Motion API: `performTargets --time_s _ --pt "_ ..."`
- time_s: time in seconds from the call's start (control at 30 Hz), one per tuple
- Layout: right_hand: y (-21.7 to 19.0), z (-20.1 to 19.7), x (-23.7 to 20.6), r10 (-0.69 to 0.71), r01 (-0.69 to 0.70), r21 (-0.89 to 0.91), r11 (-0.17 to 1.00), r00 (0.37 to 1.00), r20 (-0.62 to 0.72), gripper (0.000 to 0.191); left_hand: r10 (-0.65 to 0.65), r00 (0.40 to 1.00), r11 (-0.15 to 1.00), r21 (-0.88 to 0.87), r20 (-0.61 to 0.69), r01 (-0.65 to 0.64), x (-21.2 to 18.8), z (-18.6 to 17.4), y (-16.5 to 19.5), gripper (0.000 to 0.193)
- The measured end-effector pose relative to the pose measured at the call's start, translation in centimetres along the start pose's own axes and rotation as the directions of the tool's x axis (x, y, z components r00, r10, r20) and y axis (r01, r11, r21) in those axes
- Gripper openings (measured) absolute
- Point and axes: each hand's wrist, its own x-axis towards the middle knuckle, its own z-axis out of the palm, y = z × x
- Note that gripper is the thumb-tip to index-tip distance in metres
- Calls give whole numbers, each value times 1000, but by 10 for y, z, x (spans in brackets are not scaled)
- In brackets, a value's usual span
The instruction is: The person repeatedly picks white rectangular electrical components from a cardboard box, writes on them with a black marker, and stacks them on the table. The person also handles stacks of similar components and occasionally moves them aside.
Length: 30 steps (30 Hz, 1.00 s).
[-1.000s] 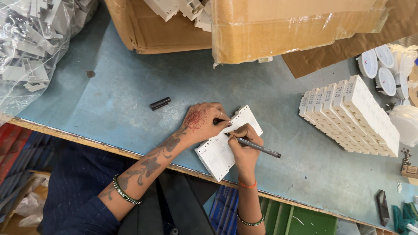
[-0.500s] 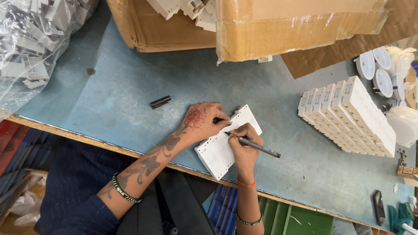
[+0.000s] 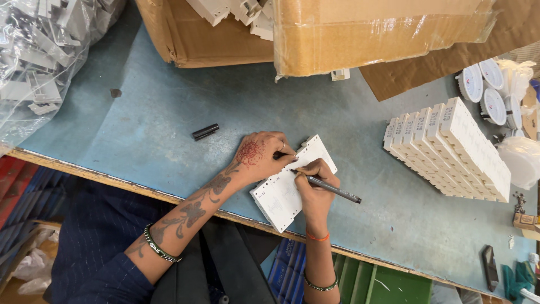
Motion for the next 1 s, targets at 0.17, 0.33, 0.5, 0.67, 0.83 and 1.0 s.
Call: performTargets --time_s 0.17,0.33,0.5,0.67,0.83,1.0 --pt "0 0 0 15 -15 -7 1000 1000 -27 10 26 999 1000 -11 -23 -26 0 1 -1 14" --pt "-3 1 0 18 -18 -16 1000 1000 -18 9 19 1000 1000 -7 -24 -19 -1 1 -2 13" --pt "-3 2 0 20 -20 -20 1000 1000 -17 9 29 999 1000 -8 -30 -29 -1 2 -3 13" --pt "0 1 -1 1 -1 -6 1000 1000 -20 10 41 999 999 -8 -32 -42 -2 2 -4 13" --pt "0 -1 -1 -16 16 -12 1000 1000 -27 11 52 997 998 -25 -52 -53 -4 1 -1 13" --pt "0 1 -1 62 -60 34 998 997 -52 9 46 998 998 -39 -34 -47 -4 0 -1 13"
